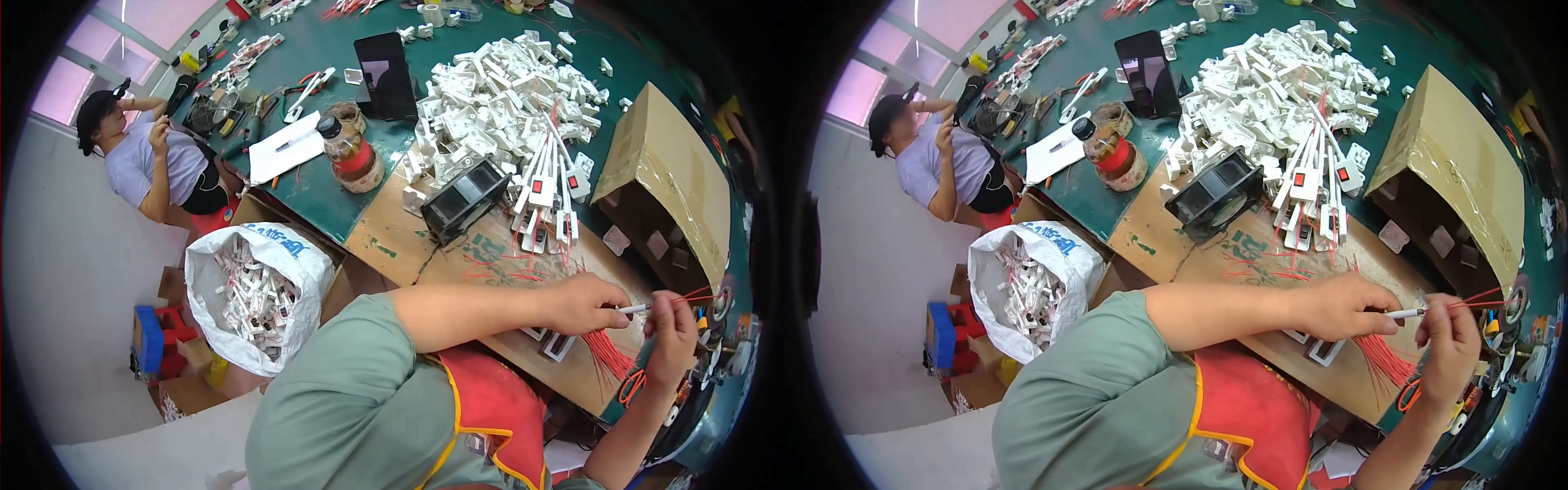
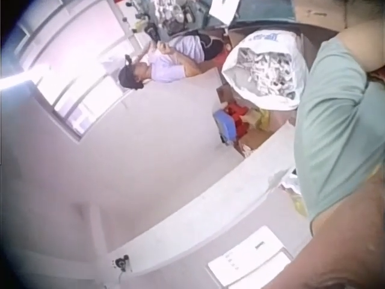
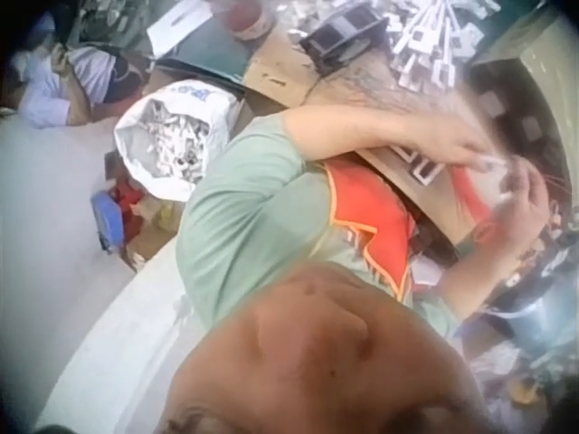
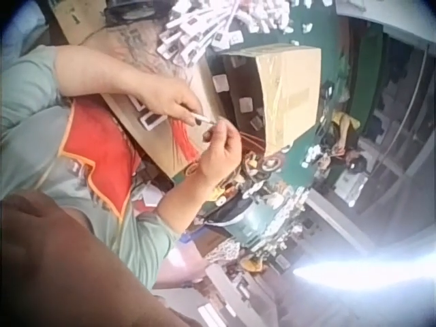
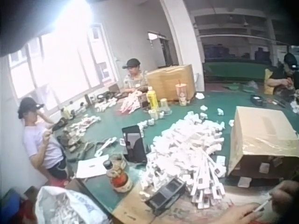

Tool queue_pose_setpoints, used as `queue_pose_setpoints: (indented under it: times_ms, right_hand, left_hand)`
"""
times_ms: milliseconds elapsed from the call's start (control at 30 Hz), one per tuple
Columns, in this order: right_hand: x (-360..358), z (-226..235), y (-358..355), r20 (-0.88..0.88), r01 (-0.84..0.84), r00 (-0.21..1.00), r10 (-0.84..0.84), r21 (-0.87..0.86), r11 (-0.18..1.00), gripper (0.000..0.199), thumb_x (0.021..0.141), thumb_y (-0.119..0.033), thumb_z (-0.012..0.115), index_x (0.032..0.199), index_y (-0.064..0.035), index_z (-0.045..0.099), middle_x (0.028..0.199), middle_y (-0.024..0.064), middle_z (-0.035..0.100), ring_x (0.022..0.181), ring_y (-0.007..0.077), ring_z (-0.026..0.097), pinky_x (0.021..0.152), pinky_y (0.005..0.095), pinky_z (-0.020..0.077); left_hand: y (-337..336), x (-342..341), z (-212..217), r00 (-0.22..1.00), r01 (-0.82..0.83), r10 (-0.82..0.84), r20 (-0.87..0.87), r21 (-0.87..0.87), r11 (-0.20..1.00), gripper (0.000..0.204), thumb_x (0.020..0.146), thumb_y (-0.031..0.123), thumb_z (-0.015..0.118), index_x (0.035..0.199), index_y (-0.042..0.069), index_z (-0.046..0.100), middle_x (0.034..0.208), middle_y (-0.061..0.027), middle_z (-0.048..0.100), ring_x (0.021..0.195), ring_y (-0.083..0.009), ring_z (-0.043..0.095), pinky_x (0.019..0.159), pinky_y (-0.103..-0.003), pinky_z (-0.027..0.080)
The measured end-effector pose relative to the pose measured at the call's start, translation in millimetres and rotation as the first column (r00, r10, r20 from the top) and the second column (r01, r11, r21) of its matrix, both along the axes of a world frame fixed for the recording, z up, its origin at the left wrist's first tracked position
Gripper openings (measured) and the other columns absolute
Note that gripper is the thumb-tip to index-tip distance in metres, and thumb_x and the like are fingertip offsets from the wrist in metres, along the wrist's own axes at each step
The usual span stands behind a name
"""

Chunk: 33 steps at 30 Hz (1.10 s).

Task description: Assembling electrical switches by threading red wires through white plastic sleeves.

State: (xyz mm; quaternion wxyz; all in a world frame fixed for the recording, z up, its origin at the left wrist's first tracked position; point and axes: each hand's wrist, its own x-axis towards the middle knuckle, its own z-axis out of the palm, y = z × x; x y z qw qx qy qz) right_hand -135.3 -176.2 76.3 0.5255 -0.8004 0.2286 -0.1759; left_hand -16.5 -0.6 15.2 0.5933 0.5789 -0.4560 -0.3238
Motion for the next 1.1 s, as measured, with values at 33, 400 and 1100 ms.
queue_pose_setpoints:
  times_ms: [33, 400, 1100]
  right_hand:
    - [1, 1, 2, -0.063, -0.090, 0.994, 0.090, -0.005, 0.996, 0.022, 0.097, -0.020, 0.054, 0.107, -0.0015, 0.059, 0.069, -0.0013, 0.051, 0.057, 0.0046, 0.045, 0.051, 0.0181, 0.0335]
    - [10, 9, 14, -0.023, -0.123, 0.992, 0.125, 0.042, 0.991, 0.022, 0.095, -0.020, 0.058, 0.097, 0.0013, 0.063, 0.068, -0.0008, 0.052, 0.057, 0.0054, 0.046, 0.052, 0.0193, 0.0345]
    - [43, 21, 14, -0.057, -0.207, 0.974, 0.219, 0.163, 0.965, 0.026, 0.090, -0.025, 0.063, 0.098, -0.0008, 0.070, 0.062, -0.0033, 0.051, 0.056, 0.0038, 0.043, 0.051, 0.0211, 0.0314]
  left_hand:
    - [0, 0, 0, 1.000, -0.002, 0.002, -0.006, -0.007, 1.000, 0.028, 0.090, 0.027, 0.061, 0.105, 0.004, 0.064, 0.081, -0.0141, 0.065, 0.073, -0.0241, 0.062, 0.068, -0.035, 0.049]
    - [4, 2, 5, 0.962, 0.061, -0.056, -0.266, 0.011, 0.998, 0.023, 0.089, 0.026, 0.063, 0.096, 0.004, 0.066, 0.066, -0.0072, 0.062, 0.058, -0.0147, 0.059, 0.056, -0.033, 0.047]
    - [-3, 12, 5, 0.795, 0.159, -0.148, -0.588, -0.034, 0.987, 0.035, 0.098, 0.027, 0.052, 0.114, -0.003, 0.061, 0.066, -0.0004, 0.054, 0.056, -0.0101, 0.052, 0.054, -0.023, 0.044]
